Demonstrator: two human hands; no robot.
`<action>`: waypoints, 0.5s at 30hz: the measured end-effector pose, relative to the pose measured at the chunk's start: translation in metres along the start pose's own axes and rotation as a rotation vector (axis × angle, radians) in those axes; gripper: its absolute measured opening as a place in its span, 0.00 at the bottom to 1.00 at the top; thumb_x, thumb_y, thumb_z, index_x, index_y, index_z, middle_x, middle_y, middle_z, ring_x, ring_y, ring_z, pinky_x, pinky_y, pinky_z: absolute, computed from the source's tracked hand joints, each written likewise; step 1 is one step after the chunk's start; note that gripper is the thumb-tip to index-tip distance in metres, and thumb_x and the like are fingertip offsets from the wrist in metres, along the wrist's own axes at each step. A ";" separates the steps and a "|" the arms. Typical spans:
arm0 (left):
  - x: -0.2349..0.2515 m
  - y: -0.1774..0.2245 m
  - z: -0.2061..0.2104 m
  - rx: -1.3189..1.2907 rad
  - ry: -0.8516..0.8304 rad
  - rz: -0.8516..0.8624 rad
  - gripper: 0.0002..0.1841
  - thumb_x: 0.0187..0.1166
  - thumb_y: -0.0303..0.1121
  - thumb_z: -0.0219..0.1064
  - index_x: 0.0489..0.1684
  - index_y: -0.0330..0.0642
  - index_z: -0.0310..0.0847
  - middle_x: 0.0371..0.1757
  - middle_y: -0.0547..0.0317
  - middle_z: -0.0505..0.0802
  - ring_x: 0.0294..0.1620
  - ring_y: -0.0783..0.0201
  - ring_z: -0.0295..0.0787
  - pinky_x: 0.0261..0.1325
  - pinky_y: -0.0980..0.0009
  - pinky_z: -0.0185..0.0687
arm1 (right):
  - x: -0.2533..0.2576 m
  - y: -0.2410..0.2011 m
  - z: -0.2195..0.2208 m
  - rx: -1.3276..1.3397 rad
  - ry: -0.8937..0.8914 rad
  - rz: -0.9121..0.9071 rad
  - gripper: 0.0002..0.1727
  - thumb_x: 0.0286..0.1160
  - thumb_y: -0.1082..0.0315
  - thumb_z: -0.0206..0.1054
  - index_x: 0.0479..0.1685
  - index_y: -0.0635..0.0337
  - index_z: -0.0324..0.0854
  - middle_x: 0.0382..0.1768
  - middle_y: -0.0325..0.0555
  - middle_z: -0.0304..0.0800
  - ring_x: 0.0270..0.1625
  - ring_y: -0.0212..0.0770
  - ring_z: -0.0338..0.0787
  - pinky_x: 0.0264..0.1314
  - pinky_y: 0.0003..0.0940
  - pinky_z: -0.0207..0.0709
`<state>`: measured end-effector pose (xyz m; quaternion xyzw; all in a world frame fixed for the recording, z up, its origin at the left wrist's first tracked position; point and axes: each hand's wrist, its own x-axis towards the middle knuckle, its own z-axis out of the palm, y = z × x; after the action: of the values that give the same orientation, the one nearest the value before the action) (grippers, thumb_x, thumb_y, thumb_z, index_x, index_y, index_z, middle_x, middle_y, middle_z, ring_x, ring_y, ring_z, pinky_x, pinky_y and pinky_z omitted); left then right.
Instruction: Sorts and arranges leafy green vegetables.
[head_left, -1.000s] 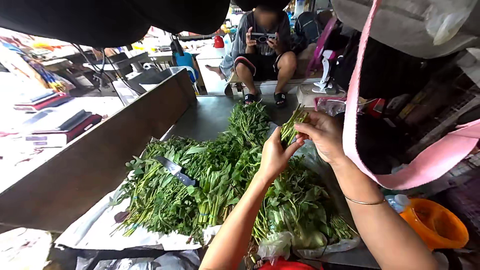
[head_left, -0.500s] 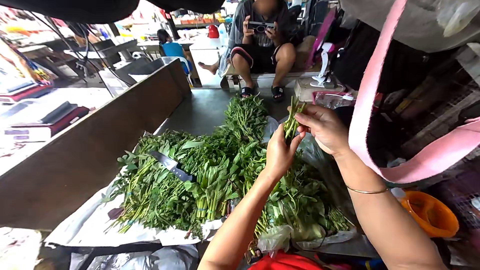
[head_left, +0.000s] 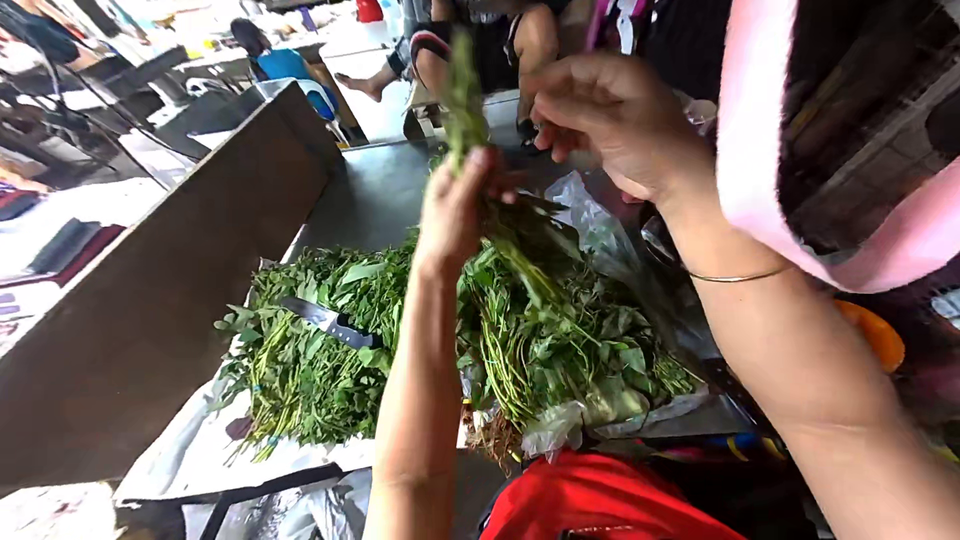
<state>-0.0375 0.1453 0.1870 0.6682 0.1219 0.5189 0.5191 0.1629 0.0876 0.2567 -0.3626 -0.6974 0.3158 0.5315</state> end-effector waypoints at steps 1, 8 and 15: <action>-0.001 0.007 -0.015 -0.091 0.025 0.044 0.16 0.92 0.41 0.46 0.35 0.55 0.79 0.23 0.76 0.84 0.30 0.73 0.84 0.56 0.61 0.87 | -0.007 0.000 -0.007 -0.011 -0.011 -0.009 0.17 0.87 0.66 0.59 0.66 0.65 0.80 0.49 0.43 0.88 0.45 0.33 0.90 0.47 0.29 0.88; -0.015 0.013 -0.085 -0.883 -0.146 0.213 0.25 0.84 0.55 0.59 0.30 0.43 0.86 0.17 0.65 0.86 0.21 0.69 0.86 0.35 0.71 0.87 | -0.054 0.058 -0.023 -0.077 0.098 0.143 0.13 0.85 0.66 0.62 0.58 0.63 0.84 0.41 0.37 0.90 0.38 0.27 0.90 0.41 0.26 0.87; -0.009 -0.008 -0.028 -0.448 -0.136 0.042 0.20 0.89 0.53 0.54 0.29 0.54 0.80 0.18 0.74 0.83 0.24 0.72 0.84 0.46 0.68 0.89 | -0.068 0.060 0.098 -0.280 0.049 -0.018 0.49 0.55 0.52 0.88 0.80 0.65 0.71 0.70 0.57 0.85 0.72 0.48 0.85 0.76 0.49 0.78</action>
<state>-0.0611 0.1581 0.1730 0.5722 -0.0455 0.4976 0.6503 0.0895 0.0577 0.1490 -0.4346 -0.7245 0.2019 0.4954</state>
